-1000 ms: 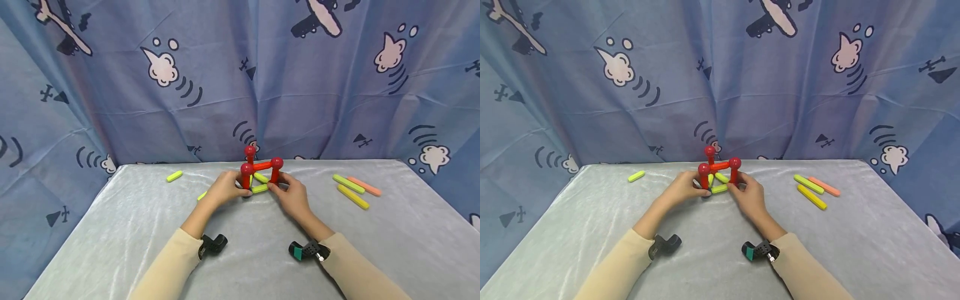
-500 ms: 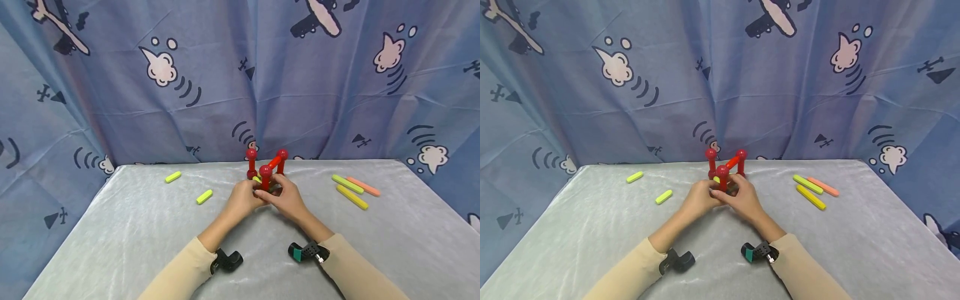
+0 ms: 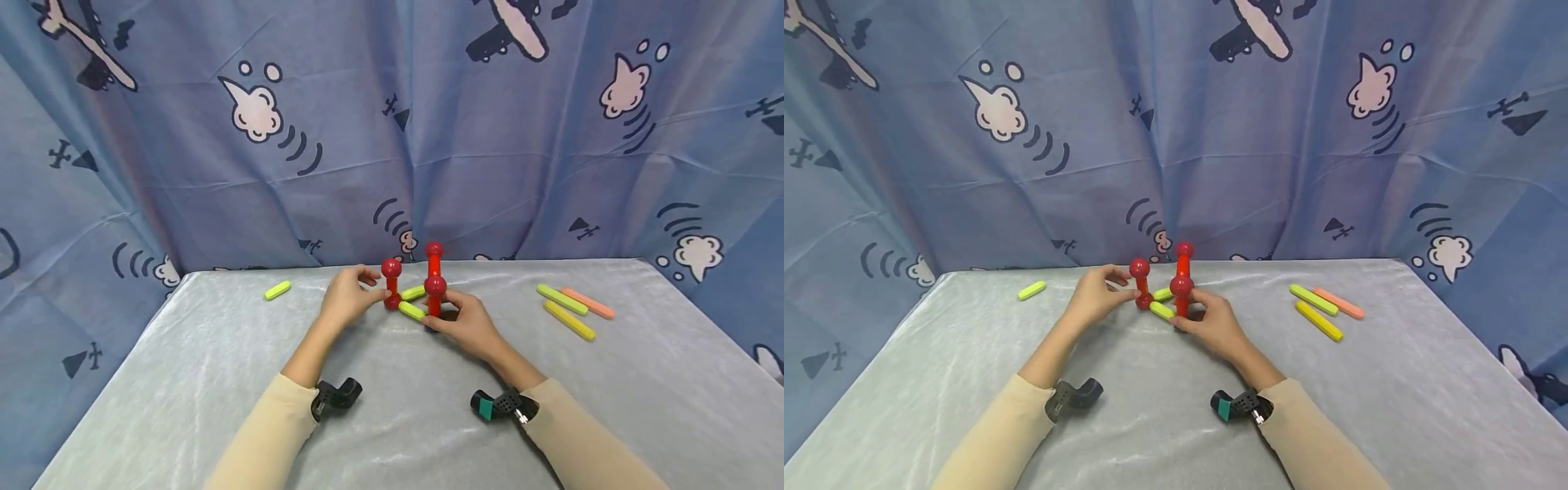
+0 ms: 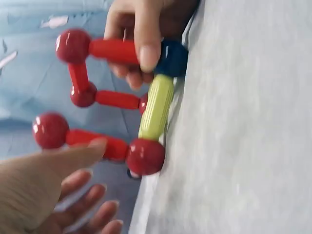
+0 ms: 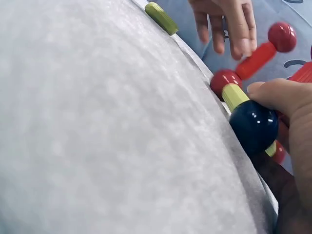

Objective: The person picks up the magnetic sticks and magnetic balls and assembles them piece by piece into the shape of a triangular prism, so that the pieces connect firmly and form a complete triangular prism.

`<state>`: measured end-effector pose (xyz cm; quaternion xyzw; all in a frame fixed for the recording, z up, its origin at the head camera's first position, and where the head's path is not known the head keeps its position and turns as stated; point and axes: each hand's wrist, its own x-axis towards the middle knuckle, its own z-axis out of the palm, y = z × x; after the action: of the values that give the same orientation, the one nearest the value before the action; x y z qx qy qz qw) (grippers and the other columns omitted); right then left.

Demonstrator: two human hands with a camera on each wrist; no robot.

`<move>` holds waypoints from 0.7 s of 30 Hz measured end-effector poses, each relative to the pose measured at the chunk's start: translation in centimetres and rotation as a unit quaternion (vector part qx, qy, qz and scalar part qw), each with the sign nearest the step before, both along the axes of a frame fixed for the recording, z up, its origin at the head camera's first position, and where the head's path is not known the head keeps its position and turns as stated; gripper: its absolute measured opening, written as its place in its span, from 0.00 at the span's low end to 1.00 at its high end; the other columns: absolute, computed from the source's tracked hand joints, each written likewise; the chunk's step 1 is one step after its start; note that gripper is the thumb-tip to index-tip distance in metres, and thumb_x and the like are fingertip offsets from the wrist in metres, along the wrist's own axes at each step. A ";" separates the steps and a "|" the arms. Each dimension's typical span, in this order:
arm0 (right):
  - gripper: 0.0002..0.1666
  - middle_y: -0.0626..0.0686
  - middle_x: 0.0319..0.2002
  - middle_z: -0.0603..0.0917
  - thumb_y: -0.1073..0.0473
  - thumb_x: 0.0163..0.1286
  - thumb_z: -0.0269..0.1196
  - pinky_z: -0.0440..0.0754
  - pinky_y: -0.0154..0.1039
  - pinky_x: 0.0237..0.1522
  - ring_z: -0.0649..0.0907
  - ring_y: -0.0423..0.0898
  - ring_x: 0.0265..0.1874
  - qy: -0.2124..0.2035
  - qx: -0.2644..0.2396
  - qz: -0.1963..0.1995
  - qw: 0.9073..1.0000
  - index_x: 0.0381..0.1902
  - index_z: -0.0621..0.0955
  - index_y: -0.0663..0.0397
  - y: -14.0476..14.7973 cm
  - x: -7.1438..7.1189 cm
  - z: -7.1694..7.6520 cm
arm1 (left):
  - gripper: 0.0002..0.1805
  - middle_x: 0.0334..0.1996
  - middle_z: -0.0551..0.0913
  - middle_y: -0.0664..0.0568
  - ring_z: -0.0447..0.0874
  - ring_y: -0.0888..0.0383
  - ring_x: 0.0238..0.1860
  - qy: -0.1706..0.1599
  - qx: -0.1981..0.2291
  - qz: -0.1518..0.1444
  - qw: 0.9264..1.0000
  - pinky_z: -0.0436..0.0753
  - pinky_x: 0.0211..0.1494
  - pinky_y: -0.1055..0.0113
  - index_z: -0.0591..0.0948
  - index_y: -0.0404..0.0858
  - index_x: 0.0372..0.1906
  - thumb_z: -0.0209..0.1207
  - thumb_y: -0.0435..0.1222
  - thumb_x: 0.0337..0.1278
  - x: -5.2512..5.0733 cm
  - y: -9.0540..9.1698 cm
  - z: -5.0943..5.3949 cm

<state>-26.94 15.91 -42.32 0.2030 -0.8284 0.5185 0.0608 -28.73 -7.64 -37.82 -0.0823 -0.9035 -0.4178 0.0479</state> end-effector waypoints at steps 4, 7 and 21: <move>0.17 0.60 0.50 0.87 0.65 0.61 0.73 0.87 0.38 0.52 0.85 0.53 0.52 -0.010 -0.008 0.018 1.000 0.48 0.84 0.63 0.0 -0.2 0.0 | 0.25 0.51 0.88 0.44 0.88 0.47 0.50 0.012 0.016 -0.071 0.997 0.86 0.56 0.55 0.82 0.36 0.57 0.73 0.36 0.53 -0.7 -0.4 -1.0; 0.16 0.60 0.49 0.88 0.66 0.62 0.72 0.86 0.39 0.53 0.85 0.54 0.55 -0.009 -0.010 0.001 1.000 0.48 0.85 0.61 0.0 -0.2 0.0 | 0.18 0.47 0.90 0.44 0.90 0.49 0.49 0.031 0.003 -0.106 0.994 0.87 0.54 0.57 0.84 0.34 0.51 0.71 0.36 0.57 -0.8 0.0 -1.9; 0.19 0.60 0.47 0.89 0.61 0.64 0.71 0.86 0.53 0.54 0.86 0.56 0.52 0.000 0.025 -0.092 0.995 0.52 0.84 0.60 0.1 -0.2 0.0 | 0.19 0.50 0.88 0.45 0.87 0.50 0.51 0.000 -0.092 -0.123 0.988 0.84 0.58 0.55 0.83 0.37 0.55 0.69 0.37 0.60 -0.6 -1.3 -0.4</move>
<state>-27.12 15.99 -42.34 0.1277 -0.8564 0.4895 0.1027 -29.36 -8.98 -38.17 -0.1973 -0.9211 -0.3355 -0.0115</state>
